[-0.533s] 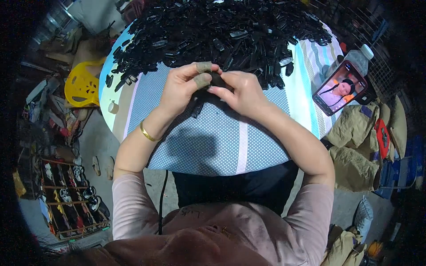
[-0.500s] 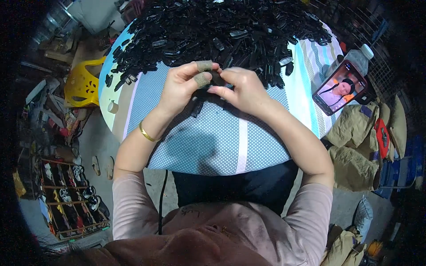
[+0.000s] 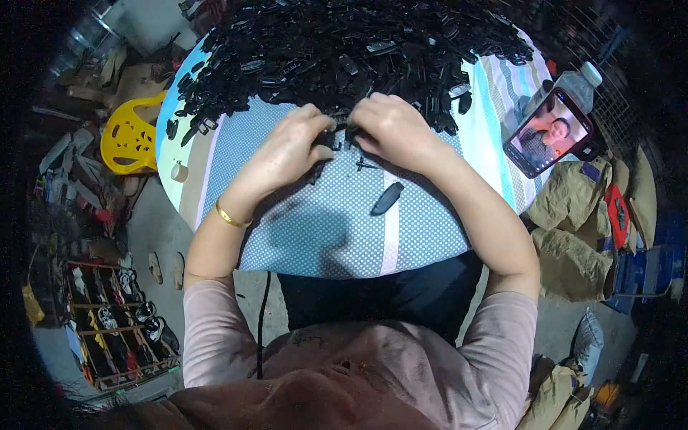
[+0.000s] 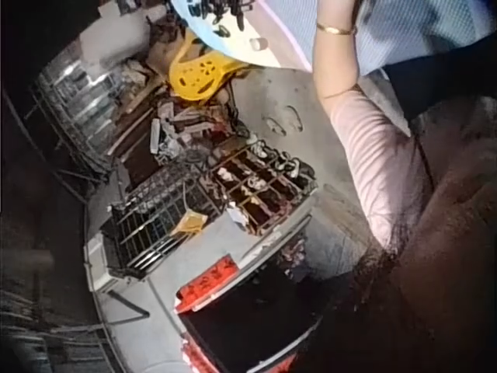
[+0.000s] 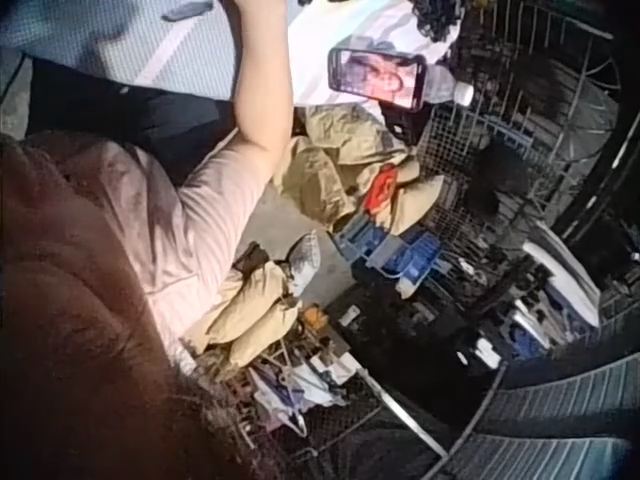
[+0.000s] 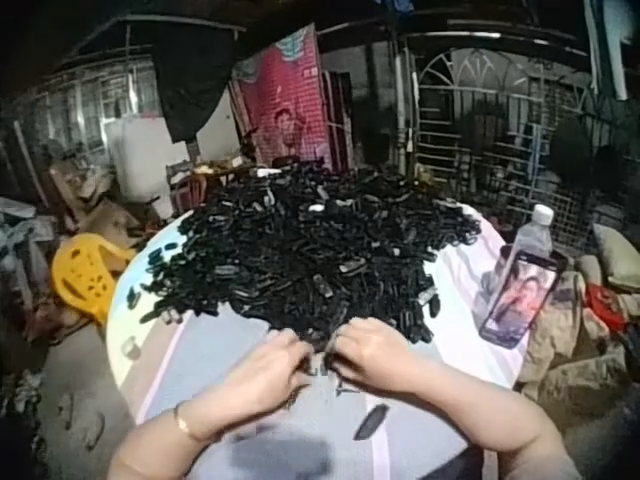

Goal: Inspecting and sorting a large quantity of small black plastic components.

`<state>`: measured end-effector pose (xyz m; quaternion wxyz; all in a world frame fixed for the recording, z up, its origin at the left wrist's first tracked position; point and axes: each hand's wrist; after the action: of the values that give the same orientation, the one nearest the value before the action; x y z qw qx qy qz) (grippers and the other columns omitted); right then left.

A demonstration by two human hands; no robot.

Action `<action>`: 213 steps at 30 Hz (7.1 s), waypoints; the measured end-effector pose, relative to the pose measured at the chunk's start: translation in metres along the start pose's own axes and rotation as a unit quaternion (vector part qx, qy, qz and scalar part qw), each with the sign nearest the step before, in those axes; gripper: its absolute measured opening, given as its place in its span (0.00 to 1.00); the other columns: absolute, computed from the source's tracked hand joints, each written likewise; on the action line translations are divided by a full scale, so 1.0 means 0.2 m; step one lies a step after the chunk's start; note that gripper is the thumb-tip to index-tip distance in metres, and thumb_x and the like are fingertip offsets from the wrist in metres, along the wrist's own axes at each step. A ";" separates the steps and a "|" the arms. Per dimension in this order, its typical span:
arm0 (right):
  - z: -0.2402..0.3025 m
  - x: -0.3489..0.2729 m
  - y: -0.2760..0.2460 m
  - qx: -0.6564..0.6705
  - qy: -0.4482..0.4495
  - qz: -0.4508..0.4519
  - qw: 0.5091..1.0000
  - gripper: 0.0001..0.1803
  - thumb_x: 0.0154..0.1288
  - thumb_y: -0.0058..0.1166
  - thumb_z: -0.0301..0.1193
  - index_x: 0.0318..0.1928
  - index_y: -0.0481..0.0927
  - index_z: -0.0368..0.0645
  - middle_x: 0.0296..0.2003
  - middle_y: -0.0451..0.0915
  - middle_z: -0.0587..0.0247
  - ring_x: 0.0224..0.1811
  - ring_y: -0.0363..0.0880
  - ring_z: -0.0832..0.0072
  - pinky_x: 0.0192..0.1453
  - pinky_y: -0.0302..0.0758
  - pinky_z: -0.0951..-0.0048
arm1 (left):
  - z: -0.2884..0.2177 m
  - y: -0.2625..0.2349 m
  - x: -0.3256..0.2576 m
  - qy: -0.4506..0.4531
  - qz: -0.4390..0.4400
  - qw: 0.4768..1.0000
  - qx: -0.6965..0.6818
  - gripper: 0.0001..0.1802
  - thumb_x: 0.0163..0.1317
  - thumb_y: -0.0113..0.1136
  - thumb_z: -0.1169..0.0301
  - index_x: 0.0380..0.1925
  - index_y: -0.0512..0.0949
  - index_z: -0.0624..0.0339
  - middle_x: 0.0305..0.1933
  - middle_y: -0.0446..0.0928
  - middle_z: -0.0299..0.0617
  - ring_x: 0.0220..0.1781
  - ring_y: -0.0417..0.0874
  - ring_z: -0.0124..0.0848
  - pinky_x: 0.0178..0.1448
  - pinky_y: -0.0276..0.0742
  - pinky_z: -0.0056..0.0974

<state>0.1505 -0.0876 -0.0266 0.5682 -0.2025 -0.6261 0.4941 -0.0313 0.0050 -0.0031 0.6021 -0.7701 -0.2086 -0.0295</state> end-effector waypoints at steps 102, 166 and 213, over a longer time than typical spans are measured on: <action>0.12 0.02 -0.03 0.533 0.296 -0.128 0.782 0.13 0.62 0.52 0.31 0.39 0.77 0.31 0.37 0.75 0.62 0.27 0.78 0.80 0.26 0.73 0.85 | 0.02 0.02 0.06 -0.121 -0.126 0.821 -0.543 0.17 0.51 0.61 0.79 0.44 0.75 0.67 0.36 0.79 0.38 0.36 0.79 0.24 0.42 0.75 0.27; 0.09 0.05 0.02 0.202 0.146 -0.202 0.947 0.15 0.50 0.56 0.19 0.41 0.78 0.33 0.32 0.75 0.59 0.31 0.78 0.77 0.35 0.77 0.81 | 0.05 0.12 0.08 -0.178 -0.156 0.805 -0.545 0.18 0.54 0.58 0.78 0.47 0.73 0.69 0.38 0.78 0.39 0.34 0.78 0.23 0.40 0.77 0.27; -0.14 -0.01 -0.15 0.405 0.291 -0.143 0.855 0.24 0.55 0.56 0.24 0.55 0.69 0.43 0.33 0.73 0.72 0.34 0.75 0.83 0.36 0.73 0.82 | 0.01 0.17 0.09 -0.139 -0.006 0.947 -0.291 0.19 0.51 0.58 0.77 0.46 0.73 0.66 0.26 0.72 0.32 0.28 0.72 0.20 0.35 0.70 0.26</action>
<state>0.1854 -0.0911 -0.0063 0.8206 0.0035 -0.1987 0.5358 -0.0021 0.0062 -0.0300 0.3172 -0.9068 -0.2773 0.0144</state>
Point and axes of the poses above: each hand's wrist, its own x-axis towards the middle knuckle, its own y-axis out of the palm, z = x × y
